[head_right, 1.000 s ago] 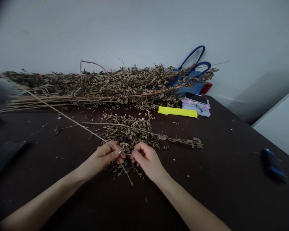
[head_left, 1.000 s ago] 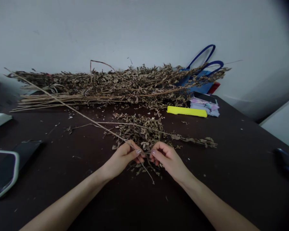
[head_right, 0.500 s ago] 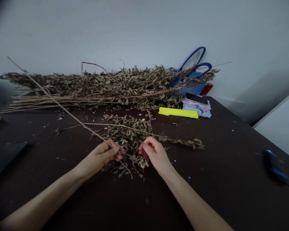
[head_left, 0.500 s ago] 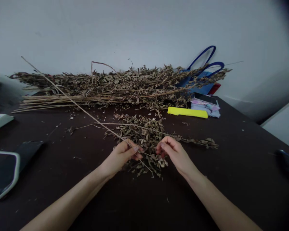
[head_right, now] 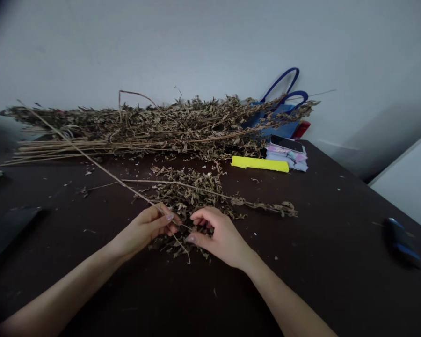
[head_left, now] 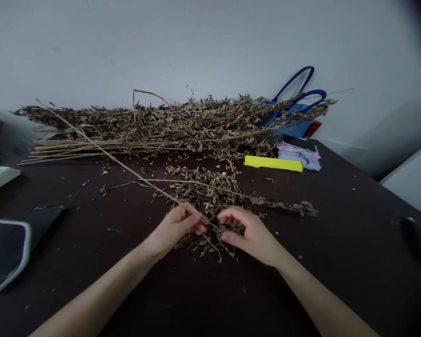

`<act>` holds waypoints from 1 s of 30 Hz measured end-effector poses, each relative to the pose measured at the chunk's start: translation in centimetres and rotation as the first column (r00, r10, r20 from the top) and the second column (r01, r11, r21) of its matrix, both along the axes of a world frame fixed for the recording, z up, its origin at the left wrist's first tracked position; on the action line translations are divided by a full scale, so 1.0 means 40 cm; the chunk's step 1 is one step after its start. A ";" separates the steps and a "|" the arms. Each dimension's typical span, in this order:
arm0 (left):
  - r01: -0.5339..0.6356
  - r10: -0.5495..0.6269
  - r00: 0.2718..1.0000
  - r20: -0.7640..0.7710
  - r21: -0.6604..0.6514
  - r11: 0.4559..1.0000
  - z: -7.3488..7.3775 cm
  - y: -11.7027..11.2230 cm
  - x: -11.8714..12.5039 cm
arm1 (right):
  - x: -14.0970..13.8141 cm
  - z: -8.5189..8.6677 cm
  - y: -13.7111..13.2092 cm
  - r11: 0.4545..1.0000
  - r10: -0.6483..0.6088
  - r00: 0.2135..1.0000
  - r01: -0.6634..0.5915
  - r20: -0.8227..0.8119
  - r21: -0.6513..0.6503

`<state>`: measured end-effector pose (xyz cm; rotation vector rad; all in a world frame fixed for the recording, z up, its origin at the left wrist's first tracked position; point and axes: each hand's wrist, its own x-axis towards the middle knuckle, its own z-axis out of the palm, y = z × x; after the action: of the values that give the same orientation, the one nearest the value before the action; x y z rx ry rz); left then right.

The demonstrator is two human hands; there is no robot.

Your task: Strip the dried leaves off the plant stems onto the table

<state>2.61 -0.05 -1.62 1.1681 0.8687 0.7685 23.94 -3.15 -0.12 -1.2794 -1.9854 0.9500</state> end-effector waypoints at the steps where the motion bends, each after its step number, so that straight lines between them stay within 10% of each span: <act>1: -0.003 0.003 1.000 0.001 0.004 1.000 0.000 0.000 -0.001 | -0.004 0.002 -0.005 1.000 0.012 0.999 -0.014 0.047 0.026; 11: 0.028 -0.026 0.999 -0.047 0.055 0.998 -0.002 -0.003 0.003 | -0.028 -0.015 -0.017 0.990 -0.023 0.989 0.002 0.144 0.142; 30: 0.012 -0.011 0.999 -0.030 0.032 0.999 0.003 0.002 -0.001 | -0.001 -0.015 0.006 0.997 0.013 1.000 -0.015 -0.018 -0.080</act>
<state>2.57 0.02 -1.50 1.2147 0.8759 0.7595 23.91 -2.91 -0.72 -1.2971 -1.9627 1.0533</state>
